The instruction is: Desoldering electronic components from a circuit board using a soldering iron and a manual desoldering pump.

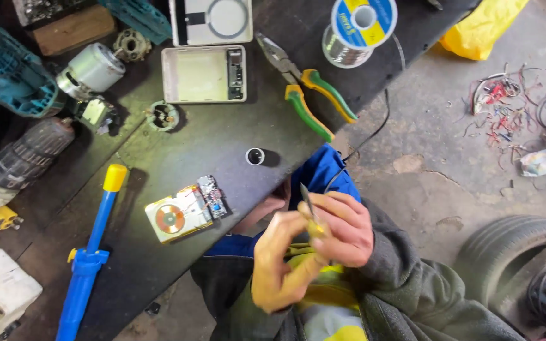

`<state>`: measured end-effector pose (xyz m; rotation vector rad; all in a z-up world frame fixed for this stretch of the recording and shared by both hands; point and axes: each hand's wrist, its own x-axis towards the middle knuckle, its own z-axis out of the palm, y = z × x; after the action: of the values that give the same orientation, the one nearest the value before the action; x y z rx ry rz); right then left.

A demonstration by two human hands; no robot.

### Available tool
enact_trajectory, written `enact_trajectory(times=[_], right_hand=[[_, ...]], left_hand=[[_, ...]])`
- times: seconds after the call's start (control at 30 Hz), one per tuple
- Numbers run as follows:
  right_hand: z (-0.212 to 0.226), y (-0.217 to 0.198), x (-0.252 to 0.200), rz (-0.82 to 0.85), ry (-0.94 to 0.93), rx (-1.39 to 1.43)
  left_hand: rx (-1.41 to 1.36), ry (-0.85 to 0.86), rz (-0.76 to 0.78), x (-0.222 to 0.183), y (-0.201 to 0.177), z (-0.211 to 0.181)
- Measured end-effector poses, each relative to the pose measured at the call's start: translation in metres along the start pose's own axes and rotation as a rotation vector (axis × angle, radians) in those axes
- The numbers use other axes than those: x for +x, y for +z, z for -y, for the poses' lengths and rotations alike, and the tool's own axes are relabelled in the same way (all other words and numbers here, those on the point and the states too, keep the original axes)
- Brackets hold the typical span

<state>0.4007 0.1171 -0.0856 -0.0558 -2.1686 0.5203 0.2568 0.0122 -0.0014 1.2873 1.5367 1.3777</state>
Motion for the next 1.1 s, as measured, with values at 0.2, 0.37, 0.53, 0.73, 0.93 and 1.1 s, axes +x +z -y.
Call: enact_trajectory(times=[0.2, 0.37, 0.53, 0.73, 0.93, 1.1], right_hand=[[-0.031, -0.036, -0.028, -0.028, 0.111, 0.032], [-0.024, -0.084, -0.004, -0.192, 0.613, 0.216], [-0.030, -0.117, -0.016, -0.305, 0.815, 0.572], [-0.049, -0.133, -0.011, -0.389, 0.844, 0.417], [-0.066, -0.149, -0.015, -0.536, 0.779, 0.606], [-0.082, -0.157, -0.015, -0.635, 0.730, 0.508]], left_hand=[[-0.095, -0.035, 0.140, 0.035, 0.045, 0.002], [-0.481, -0.074, 0.046, 0.075, 0.077, -0.014], [-0.443, -0.108, -0.024, 0.095, 0.102, -0.011], [-0.410, -0.033, 0.021, 0.118, 0.132, -0.025], [-0.355, 0.003, 0.041, 0.137, 0.152, -0.036], [-0.346, 0.047, 0.027, 0.153, 0.168, -0.035]])
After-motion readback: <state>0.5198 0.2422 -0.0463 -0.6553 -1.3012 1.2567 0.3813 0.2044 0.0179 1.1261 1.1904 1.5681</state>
